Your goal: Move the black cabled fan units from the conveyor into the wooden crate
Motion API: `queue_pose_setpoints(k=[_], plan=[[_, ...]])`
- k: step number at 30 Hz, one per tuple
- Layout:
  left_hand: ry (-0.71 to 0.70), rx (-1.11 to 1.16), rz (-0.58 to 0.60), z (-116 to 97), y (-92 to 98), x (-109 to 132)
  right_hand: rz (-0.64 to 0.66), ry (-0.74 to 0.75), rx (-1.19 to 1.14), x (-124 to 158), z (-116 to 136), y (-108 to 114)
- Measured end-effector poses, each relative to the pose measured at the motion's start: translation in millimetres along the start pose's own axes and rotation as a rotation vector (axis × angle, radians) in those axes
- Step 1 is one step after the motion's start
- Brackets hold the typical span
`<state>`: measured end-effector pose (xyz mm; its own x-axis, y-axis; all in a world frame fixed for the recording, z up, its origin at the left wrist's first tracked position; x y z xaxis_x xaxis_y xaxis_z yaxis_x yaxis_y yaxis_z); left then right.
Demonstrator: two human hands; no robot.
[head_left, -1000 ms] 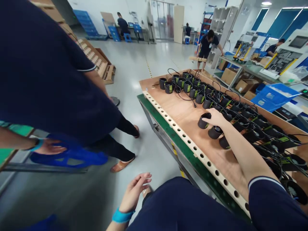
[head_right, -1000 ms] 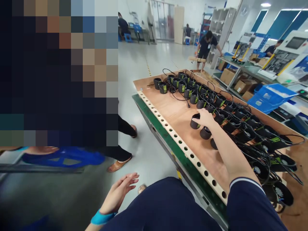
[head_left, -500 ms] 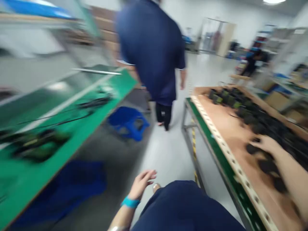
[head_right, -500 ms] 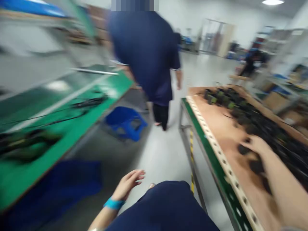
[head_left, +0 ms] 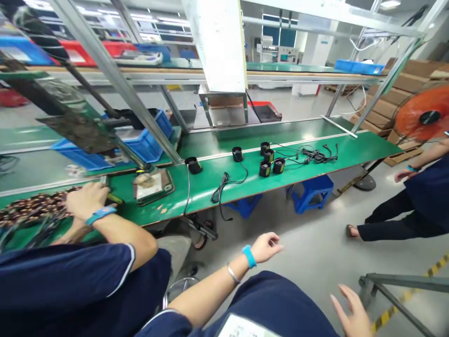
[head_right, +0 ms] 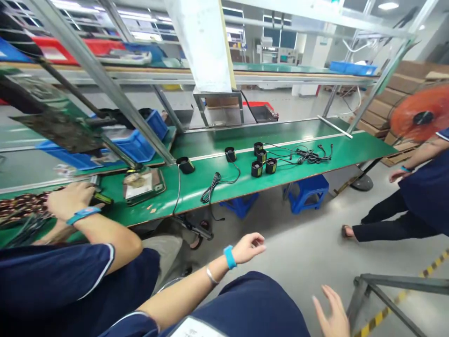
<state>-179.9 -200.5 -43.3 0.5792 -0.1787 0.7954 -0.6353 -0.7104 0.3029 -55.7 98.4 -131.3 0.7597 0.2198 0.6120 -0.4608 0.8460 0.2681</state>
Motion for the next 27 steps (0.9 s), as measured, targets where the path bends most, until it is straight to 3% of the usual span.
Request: queue_pose_setpoints(k=[4,7,12,16,19,21,24,27], plan=[[-0.004,-0.089,-0.235,-1.1,76.2,-1.9,0.107,0.213,-0.055,-70.6,20.7,-28.5],[-0.041,-0.294,-0.345,-15.7,115.8,-21.5,0.210,0.327,-0.018,-135.3,39.7,-23.4],[-0.075,-0.645,-0.550,-45.4,173.4,-100.7,0.215,0.492,0.082,-263.4,61.6,12.4],[0.229,-0.698,-0.676,-43.2,217.2,-172.5,0.150,0.650,0.143,-384.6,93.9,33.6],[0.414,-0.651,-0.586,-25.8,232.7,-204.3,0.196,0.737,0.201,-456.0,126.5,36.1],[0.461,-0.621,-0.519,-14.7,234.3,-210.7,0.262,0.787,0.258,-484.2,150.4,30.4],[0.463,-0.608,-0.512,-7.7,232.3,-205.6,0.339,0.845,0.347,-499.0,189.4,15.1],[0.457,-0.613,-0.509,-8.4,231.2,-198.6,0.362,0.861,0.406,-494.2,228.7,-0.7]])
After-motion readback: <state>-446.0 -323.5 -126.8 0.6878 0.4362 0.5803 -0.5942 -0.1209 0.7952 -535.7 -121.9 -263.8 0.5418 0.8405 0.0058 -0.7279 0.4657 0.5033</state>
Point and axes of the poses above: each hand's wrist, its own x-axis away from the middle knuckle, its own y-axis out of the back of the hand, z = x × y, the point moved 3 cm from there along -x, towards the middle knuckle, and after that the axes turned 14 degrees about z, right-handed, at the moved point
